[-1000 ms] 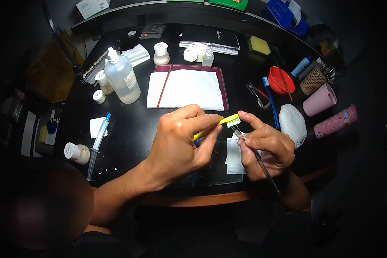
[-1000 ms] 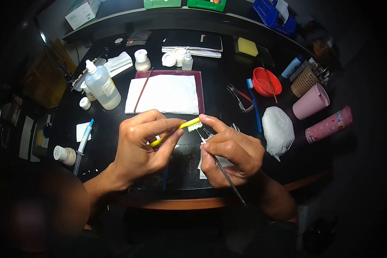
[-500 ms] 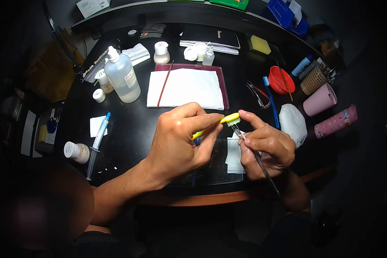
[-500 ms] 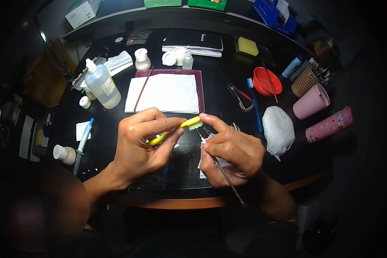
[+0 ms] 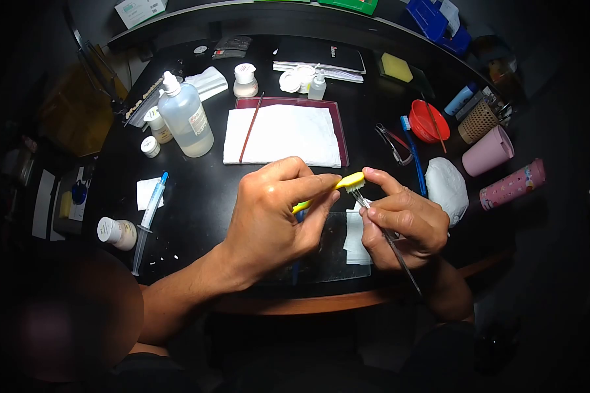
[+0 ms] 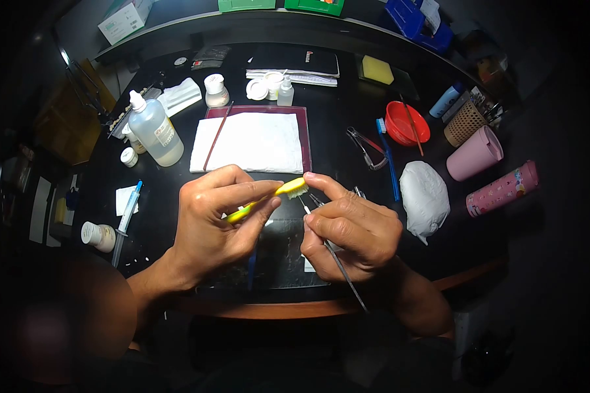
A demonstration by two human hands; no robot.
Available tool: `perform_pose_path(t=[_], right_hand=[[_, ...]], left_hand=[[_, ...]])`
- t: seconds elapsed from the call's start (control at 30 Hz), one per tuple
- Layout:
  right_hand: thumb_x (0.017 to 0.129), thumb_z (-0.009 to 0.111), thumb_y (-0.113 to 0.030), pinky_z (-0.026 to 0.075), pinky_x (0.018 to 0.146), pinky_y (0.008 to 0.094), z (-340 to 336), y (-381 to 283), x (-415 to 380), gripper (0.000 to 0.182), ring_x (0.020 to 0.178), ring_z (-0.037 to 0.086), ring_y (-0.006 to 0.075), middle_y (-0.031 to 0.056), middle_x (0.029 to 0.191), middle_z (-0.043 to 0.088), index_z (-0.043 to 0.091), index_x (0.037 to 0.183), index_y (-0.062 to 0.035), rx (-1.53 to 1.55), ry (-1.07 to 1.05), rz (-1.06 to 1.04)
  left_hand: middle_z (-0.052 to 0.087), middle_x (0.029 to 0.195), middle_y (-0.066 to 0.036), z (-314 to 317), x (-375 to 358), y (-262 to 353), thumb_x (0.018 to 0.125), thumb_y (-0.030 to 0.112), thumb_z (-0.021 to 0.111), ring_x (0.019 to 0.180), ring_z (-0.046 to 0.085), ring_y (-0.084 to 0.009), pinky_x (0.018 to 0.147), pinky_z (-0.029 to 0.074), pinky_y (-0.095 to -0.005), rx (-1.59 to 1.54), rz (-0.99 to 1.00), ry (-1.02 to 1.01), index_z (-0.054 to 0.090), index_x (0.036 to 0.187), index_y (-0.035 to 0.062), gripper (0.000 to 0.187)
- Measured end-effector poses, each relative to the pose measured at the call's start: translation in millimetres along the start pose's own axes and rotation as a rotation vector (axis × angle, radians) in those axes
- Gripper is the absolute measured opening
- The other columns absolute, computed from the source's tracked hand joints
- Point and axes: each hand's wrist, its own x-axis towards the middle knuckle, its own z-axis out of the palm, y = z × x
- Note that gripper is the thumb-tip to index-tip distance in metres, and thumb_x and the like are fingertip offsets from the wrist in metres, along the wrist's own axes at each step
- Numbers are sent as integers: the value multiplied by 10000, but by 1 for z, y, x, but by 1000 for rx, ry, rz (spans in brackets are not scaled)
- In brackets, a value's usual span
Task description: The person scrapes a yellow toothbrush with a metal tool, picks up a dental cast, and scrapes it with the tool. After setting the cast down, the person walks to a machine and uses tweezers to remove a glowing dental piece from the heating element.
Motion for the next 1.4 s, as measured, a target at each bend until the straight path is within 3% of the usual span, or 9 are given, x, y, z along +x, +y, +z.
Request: perform_pose_path(t=[0.83,1.4], right_hand=[[687,661,160,643,987,548,-1,1,0,172,575,654,204,110,694,653,667,810,40,39,35,-1],[712,641,105,627,1006,563,-5,0,-2,124,595,710,222,126,673,654,654,806,25,80,20,41]], left_hand=[[711,793,-88,0,0,1,845,-38,831,659,676,-138,568,484,-267,-11,-6,-16,830,1031,-3,189],[709,794,-88,-2,0,2,844,-41,831,663,674,-133,571,481,-268,21,-23,-51,828,1028,-9,187]])
